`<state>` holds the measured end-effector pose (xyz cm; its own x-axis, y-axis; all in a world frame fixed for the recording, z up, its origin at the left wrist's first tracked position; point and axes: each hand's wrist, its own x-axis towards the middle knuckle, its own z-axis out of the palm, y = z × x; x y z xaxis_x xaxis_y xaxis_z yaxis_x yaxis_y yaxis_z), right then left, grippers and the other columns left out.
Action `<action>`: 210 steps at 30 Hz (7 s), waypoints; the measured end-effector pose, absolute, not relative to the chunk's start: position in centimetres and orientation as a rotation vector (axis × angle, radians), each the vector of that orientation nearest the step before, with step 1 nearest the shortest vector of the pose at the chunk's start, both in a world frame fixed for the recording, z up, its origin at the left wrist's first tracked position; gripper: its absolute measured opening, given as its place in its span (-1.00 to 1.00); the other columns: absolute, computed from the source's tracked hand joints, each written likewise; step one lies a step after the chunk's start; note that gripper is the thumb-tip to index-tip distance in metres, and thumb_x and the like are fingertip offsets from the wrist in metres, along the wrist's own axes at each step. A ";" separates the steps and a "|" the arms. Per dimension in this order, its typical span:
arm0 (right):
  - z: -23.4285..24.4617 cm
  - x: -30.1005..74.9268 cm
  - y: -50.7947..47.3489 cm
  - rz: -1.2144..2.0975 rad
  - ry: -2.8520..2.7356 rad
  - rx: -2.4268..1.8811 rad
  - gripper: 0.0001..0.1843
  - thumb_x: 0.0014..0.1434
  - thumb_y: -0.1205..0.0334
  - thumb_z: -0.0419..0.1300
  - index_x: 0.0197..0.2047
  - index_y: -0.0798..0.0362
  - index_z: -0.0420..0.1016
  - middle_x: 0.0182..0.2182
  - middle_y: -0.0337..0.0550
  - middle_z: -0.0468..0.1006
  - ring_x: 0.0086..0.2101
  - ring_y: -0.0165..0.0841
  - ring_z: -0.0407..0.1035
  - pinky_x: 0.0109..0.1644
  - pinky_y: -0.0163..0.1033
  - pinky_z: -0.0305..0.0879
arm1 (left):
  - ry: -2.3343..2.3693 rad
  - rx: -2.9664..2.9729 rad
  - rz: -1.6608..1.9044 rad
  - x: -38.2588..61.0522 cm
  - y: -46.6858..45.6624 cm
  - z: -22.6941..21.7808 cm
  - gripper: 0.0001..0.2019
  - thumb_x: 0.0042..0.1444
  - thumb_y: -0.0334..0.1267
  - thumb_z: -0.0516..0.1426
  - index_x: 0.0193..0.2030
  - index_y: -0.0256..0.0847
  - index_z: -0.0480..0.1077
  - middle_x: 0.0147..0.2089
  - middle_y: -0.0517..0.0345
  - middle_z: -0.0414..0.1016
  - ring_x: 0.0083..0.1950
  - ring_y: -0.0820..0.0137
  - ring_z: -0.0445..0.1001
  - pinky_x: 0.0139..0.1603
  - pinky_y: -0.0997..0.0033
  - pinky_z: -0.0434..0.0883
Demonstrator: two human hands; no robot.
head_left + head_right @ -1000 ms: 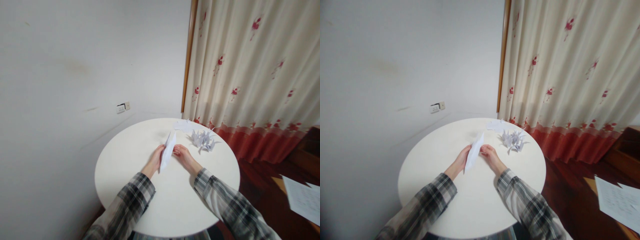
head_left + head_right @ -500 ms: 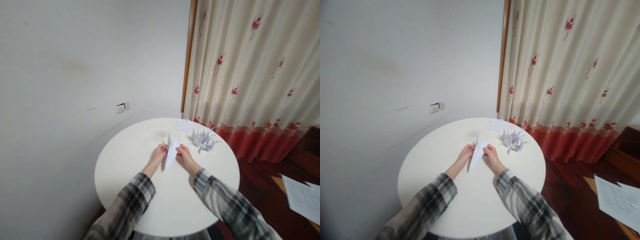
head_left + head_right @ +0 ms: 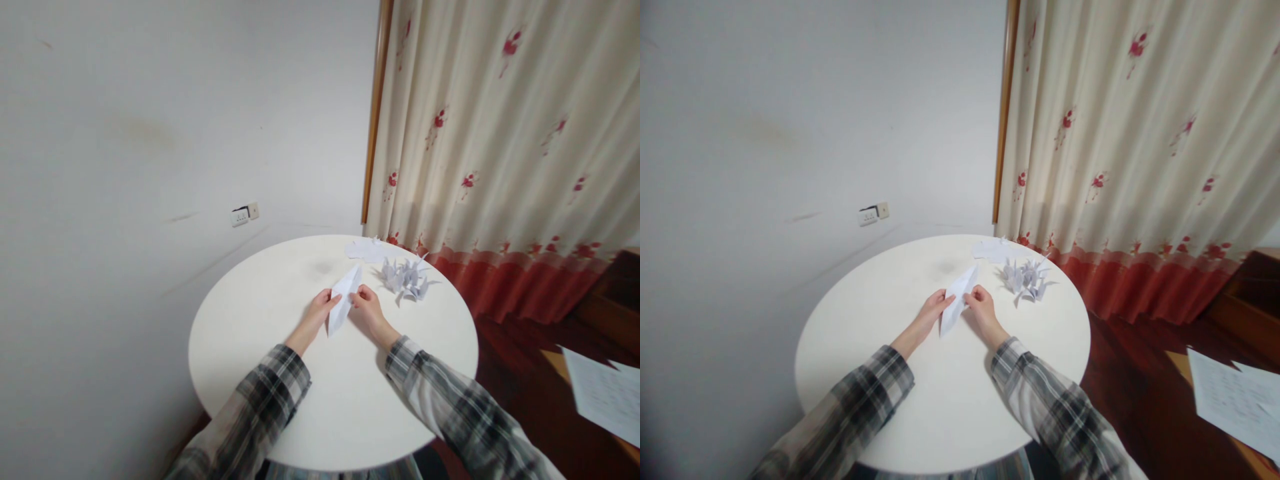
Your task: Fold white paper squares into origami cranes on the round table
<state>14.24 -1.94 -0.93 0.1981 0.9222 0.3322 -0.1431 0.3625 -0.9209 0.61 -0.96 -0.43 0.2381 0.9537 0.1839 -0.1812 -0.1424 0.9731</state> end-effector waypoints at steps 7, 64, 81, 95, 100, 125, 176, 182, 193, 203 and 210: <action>-0.3 13.9 -2.7 1.039 -1.149 -0.842 -0.74 -0.20 0.10 0.31 -0.55 0.05 0.33 -0.62 -0.33 0.36 -0.55 -0.47 0.24 -0.45 -0.35 0.12 | 0.778 1.295 1.264 0.4 -0.4 -0.8 -0.52 -0.23 -0.17 0.26 -0.11 -0.23 0.30 -0.37 0.17 0.47 -0.36 0.40 0.42 -0.30 0.43 0.31; -0.7 14.4 -2.5 1.542 -0.891 -0.598 -0.75 -0.33 0.33 0.33 -0.53 0.05 0.35 -0.59 -0.32 0.40 -0.56 -0.45 0.26 -0.46 -0.34 0.16 | 0.883 1.570 1.126 1.0 -0.3 -1.9 -0.63 -0.19 -0.01 0.23 -0.33 -0.25 0.36 -0.34 0.14 0.46 -0.29 0.35 0.40 -0.23 0.37 0.32; -0.8 14.4 -2.6 1.529 -0.898 -0.547 -0.70 -0.26 0.36 0.36 -0.37 0.07 0.46 -0.48 -0.31 0.47 -0.50 -0.55 0.32 -0.34 -0.42 0.24 | 1.314 2.365 1.351 0.2 -2.4 0.1 -0.86 0.17 -0.20 -0.07 -0.28 -0.18 0.24 -0.21 0.06 0.28 -0.10 0.29 0.29 -0.04 0.25 0.25; -0.7 14.5 -2.6 1.576 -0.915 -0.540 -0.69 -0.28 0.38 0.35 -0.35 0.09 0.49 -0.40 -0.22 0.53 -0.44 -0.50 0.36 -0.31 -0.38 0.26 | 1.231 2.285 1.387 0.1 -1.8 -0.5 -0.74 0.19 -0.26 -0.16 -0.32 -0.21 0.31 -0.21 0.03 0.29 -0.11 0.30 0.30 0.03 0.25 0.24; -0.7 14.5 -2.7 1.538 -0.921 -0.573 -0.70 -0.23 0.32 0.34 -0.33 0.09 0.49 -0.41 -0.24 0.52 -0.44 -0.50 0.35 -0.31 -0.38 0.23 | 1.277 2.178 1.523 0.0 -1.8 -0.1 -0.74 0.17 -0.34 -0.17 -0.26 -0.24 0.33 -0.18 -0.02 0.30 -0.09 0.28 0.30 0.01 0.24 0.25; -0.6 14.0 -2.7 1.342 -0.854 -0.694 -0.68 -0.27 0.15 0.37 -0.62 0.08 0.28 -0.67 -0.40 0.27 -0.59 -0.54 0.12 -0.50 -0.38 0.00 | 1.108 2.376 1.452 0.6 -1.7 -0.4 -0.80 0.18 -0.28 -0.09 -0.26 -0.23 0.33 -0.11 -0.01 0.29 -0.02 0.28 0.27 0.05 0.25 0.24; -1.2 14.8 -2.2 1.263 -0.816 -0.790 -0.80 -0.29 0.23 0.33 -0.51 0.05 0.43 -0.56 -0.31 0.44 -0.51 -0.48 0.26 -0.41 -0.35 0.14 | 1.073 1.521 1.441 0.4 -0.2 -1.1 -0.89 -0.07 -0.24 0.02 -0.54 -0.18 0.26 -0.53 0.28 0.26 -0.43 0.43 0.27 -0.35 0.47 0.22; -1.1 14.8 -2.3 1.256 -0.813 -0.801 -0.79 -0.29 0.22 0.33 -0.51 0.05 0.43 -0.57 -0.31 0.43 -0.51 -0.48 0.25 -0.41 -0.34 0.14 | 1.087 1.528 1.457 0.5 -0.5 -0.7 -0.90 -0.06 -0.29 0.03 -0.55 -0.18 0.27 -0.54 0.28 0.27 -0.43 0.42 0.28 -0.35 0.46 0.22; -1.2 14.7 -2.2 1.245 -0.822 -0.786 -0.79 -0.29 0.21 0.33 -0.51 0.06 0.44 -0.58 -0.32 0.43 -0.52 -0.48 0.25 -0.42 -0.34 0.13 | 1.094 1.524 1.454 0.5 -0.7 -0.4 -0.93 -0.09 -0.30 0.04 -0.53 -0.18 0.29 -0.54 0.28 0.28 -0.42 0.41 0.28 -0.33 0.46 0.23; -1.1 14.8 -2.2 1.248 -0.822 -0.789 -0.80 -0.29 0.22 0.32 -0.51 0.06 0.44 -0.58 -0.31 0.43 -0.53 -0.47 0.25 -0.43 -0.34 0.12 | 1.088 1.523 1.460 0.5 -0.6 -0.6 -0.92 -0.09 -0.26 0.05 -0.53 -0.18 0.28 -0.53 0.27 0.28 -0.41 0.41 0.30 -0.31 0.45 0.25; -0.8 14.7 -2.5 1.267 -0.820 -0.779 -0.79 -0.28 0.21 0.32 -0.50 0.05 0.43 -0.57 -0.31 0.43 -0.52 -0.47 0.25 -0.41 -0.34 0.14 | 1.014 1.359 1.488 0.7 -0.1 -1.1 -0.79 0.02 -0.11 -0.01 -0.46 -0.19 0.29 -0.40 0.16 0.41 -0.32 0.38 0.40 -0.28 0.41 0.35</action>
<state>14.73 -2.47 -0.84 0.1099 0.9896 0.0931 -0.4908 0.1355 -0.8607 0.71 -0.08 -1.08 -0.0398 0.9529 0.3007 -0.0689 -0.3028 0.9506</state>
